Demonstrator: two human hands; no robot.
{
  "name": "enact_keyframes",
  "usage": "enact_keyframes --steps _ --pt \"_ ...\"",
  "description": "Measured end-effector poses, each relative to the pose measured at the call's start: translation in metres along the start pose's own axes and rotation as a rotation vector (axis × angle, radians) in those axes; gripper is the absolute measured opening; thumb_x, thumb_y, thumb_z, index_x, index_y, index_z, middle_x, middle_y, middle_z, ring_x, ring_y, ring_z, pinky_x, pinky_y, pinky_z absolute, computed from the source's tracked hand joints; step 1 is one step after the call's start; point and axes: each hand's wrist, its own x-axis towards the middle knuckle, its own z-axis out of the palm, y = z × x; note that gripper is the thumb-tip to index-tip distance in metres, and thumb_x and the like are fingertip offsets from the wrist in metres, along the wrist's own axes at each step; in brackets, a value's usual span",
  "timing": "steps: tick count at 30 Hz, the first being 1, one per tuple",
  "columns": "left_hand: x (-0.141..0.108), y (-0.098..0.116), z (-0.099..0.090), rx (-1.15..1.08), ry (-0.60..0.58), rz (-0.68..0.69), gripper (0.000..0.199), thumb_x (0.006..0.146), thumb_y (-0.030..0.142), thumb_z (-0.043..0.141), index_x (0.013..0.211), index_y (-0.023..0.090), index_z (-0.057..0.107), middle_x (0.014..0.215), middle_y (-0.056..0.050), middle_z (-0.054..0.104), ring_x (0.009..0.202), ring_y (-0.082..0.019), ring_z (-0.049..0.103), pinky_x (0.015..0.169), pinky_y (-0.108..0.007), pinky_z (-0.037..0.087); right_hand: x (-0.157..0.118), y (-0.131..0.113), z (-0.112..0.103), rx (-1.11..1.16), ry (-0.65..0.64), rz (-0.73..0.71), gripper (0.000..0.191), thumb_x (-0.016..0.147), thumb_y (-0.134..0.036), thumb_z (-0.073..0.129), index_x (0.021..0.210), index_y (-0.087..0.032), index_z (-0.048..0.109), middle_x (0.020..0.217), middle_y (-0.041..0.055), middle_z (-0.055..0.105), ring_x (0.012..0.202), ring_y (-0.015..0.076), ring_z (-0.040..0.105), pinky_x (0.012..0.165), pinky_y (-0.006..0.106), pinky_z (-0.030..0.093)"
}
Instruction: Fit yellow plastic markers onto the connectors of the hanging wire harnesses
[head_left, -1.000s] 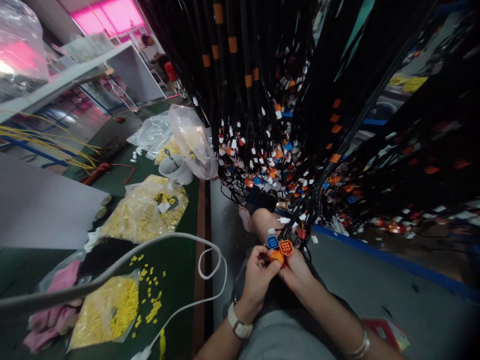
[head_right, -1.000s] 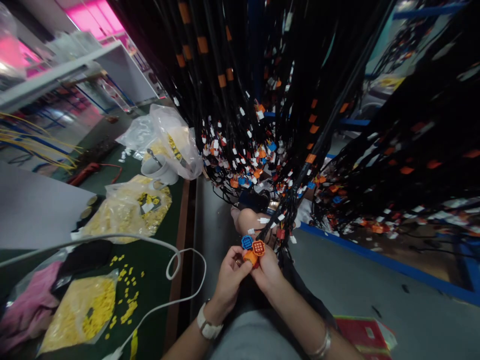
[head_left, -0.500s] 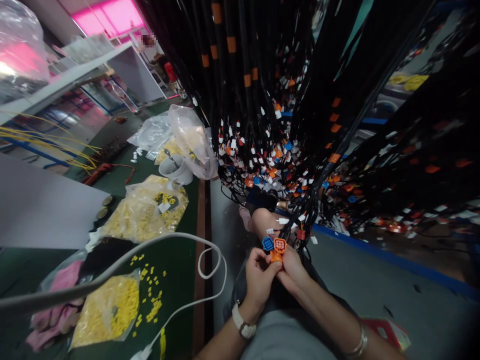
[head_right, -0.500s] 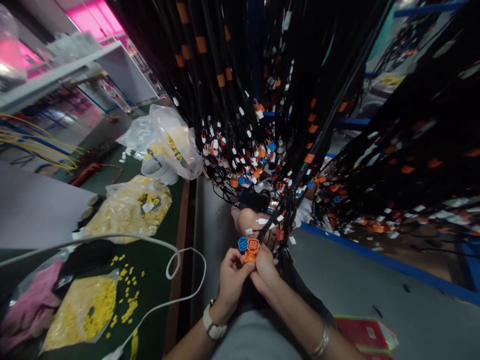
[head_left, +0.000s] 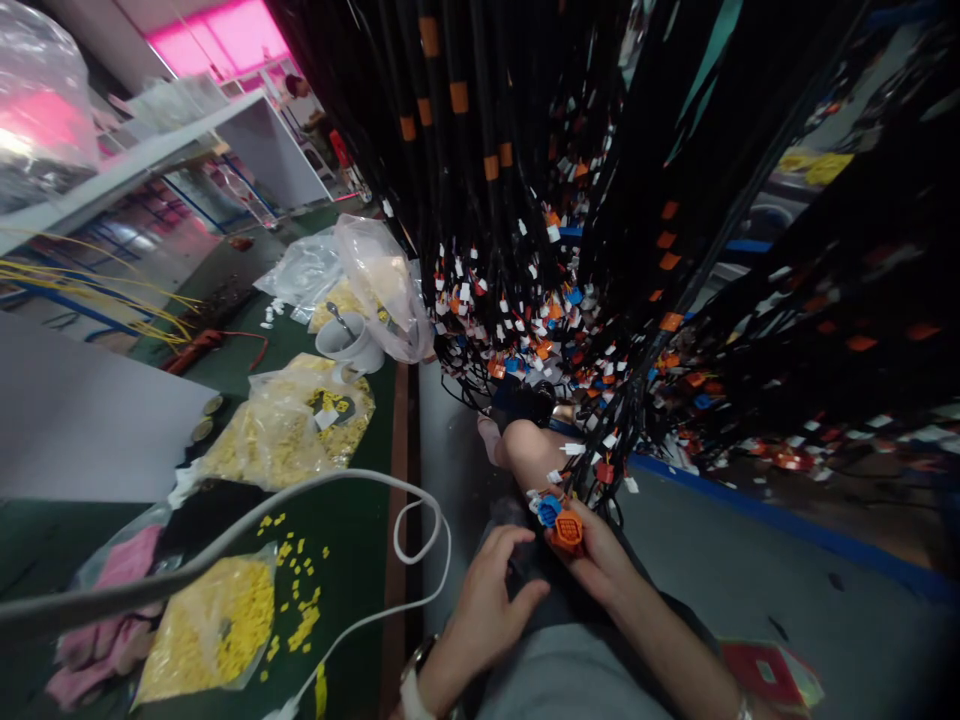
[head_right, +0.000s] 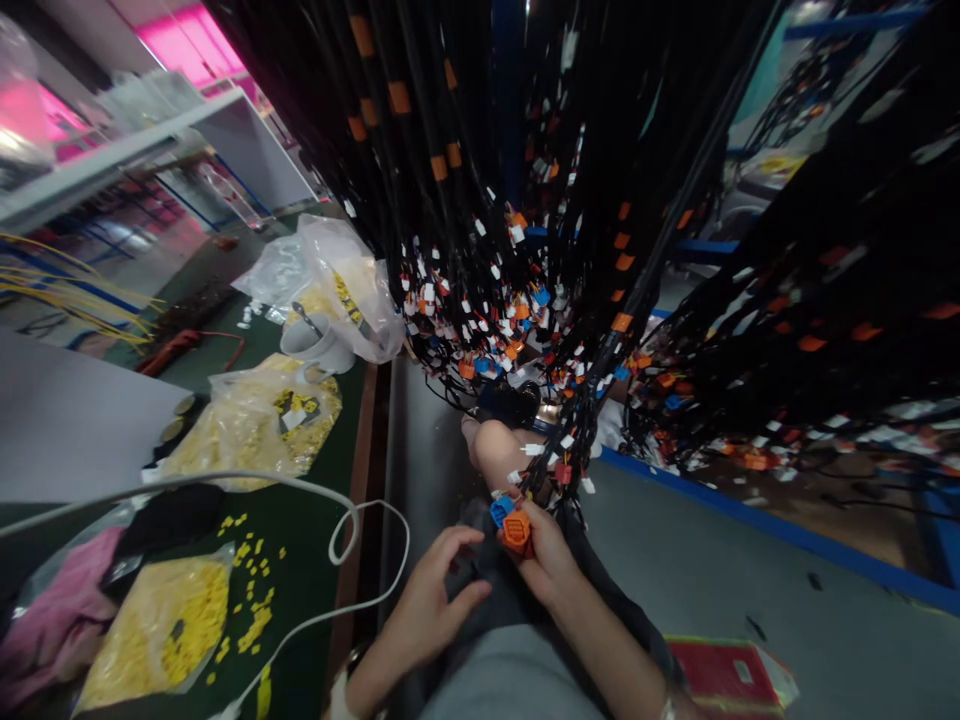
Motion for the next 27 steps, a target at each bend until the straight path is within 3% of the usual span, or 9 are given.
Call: enact_keyframes --steps 3,5,10,11,13,17,19,23,27 --pt "-0.023 0.017 -0.034 0.057 -0.293 0.006 0.046 0.072 0.026 0.065 0.116 0.029 0.052 0.119 -0.002 0.055 0.109 -0.019 0.049 0.096 -0.030 0.036 0.000 -0.004 -0.005 -0.003 0.011 0.027 0.014 0.071 -0.012 0.060 0.084 -0.015 0.062 0.067 -0.0002 0.067 0.050 0.0112 0.059 0.045 0.023 0.050" --pt "-0.037 0.026 -0.058 0.070 -0.420 -0.027 0.051 0.070 0.031 0.068 0.118 0.034 0.051 0.120 0.000 0.055 0.108 -0.020 0.050 0.094 -0.029 0.038 0.000 -0.007 -0.006 0.000 0.014 0.044 0.015 0.070 -0.009 0.058 0.083 -0.016 0.062 0.067 -0.0007 0.067 0.051 0.0115 0.060 0.046 0.024 0.051" --pt "-0.066 0.025 -0.111 -0.068 -0.466 0.028 0.042 0.072 0.038 0.065 0.112 0.031 0.057 0.095 -0.003 0.063 0.082 -0.018 0.060 0.079 -0.028 0.045 0.003 -0.008 -0.006 -0.009 0.028 0.032 0.008 0.072 -0.015 0.061 0.079 -0.016 0.061 0.065 -0.0021 0.066 0.051 0.0118 0.060 0.044 0.025 0.051" --pt "-0.071 0.021 -0.119 -0.123 -0.445 0.026 0.041 0.071 0.040 0.065 0.110 0.028 0.058 0.094 -0.004 0.064 0.075 -0.017 0.060 0.072 -0.027 0.047 0.004 -0.008 -0.006 -0.016 0.033 0.021 0.008 0.072 -0.016 0.063 0.079 -0.017 0.061 0.065 -0.0025 0.067 0.051 0.0117 0.060 0.044 0.024 0.051" --pt "-0.077 0.011 -0.133 -0.185 -0.287 -0.018 0.039 0.073 0.042 0.063 0.109 0.025 0.059 0.091 -0.005 0.064 0.068 -0.015 0.059 0.065 -0.025 0.048 0.006 -0.007 -0.007 -0.046 0.033 -0.001 0.012 0.070 -0.017 0.067 0.080 -0.017 0.061 0.067 -0.0022 0.067 0.052 0.0118 0.061 0.045 0.023 0.051" --pt "-0.073 -0.005 -0.153 -0.090 0.232 -0.223 0.033 0.076 0.041 0.060 0.103 0.022 0.060 0.086 -0.006 0.066 0.079 -0.018 0.061 0.072 -0.027 0.049 0.009 -0.007 -0.009 -0.149 0.012 -0.019 0.015 0.067 -0.014 0.071 0.080 -0.012 0.064 0.069 0.0020 0.069 0.054 0.0125 0.063 0.049 0.022 0.052" --pt "-0.066 -0.013 -0.162 -0.044 0.386 -0.273 0.037 0.072 0.043 0.062 0.102 0.022 0.060 0.088 -0.006 0.067 0.082 -0.020 0.062 0.075 -0.029 0.049 0.010 -0.007 -0.010 -0.164 0.001 -0.027 0.014 0.066 -0.013 0.071 0.079 -0.012 0.065 0.069 0.0025 0.069 0.055 0.0125 0.063 0.050 0.021 0.052" --pt "-0.048 -0.035 -0.181 0.051 0.449 -0.287 0.044 0.069 0.049 0.062 0.102 0.020 0.061 0.102 -0.007 0.065 0.093 -0.024 0.060 0.083 -0.035 0.048 0.011 -0.007 -0.011 -0.159 -0.005 -0.048 0.013 0.066 -0.012 0.070 0.079 -0.012 0.067 0.070 0.0020 0.070 0.056 0.0119 0.064 0.049 0.020 0.051" --pt "-0.015 -0.058 -0.207 0.324 0.536 -0.232 0.041 0.077 0.045 0.050 0.105 0.016 0.061 0.108 -0.007 0.064 0.105 -0.024 0.055 0.097 -0.037 0.039 0.016 -0.004 -0.014 -0.181 -0.008 -0.040 0.013 0.068 -0.013 0.069 0.081 -0.011 0.067 0.071 0.0027 0.070 0.055 0.0117 0.063 0.050 0.019 0.051"
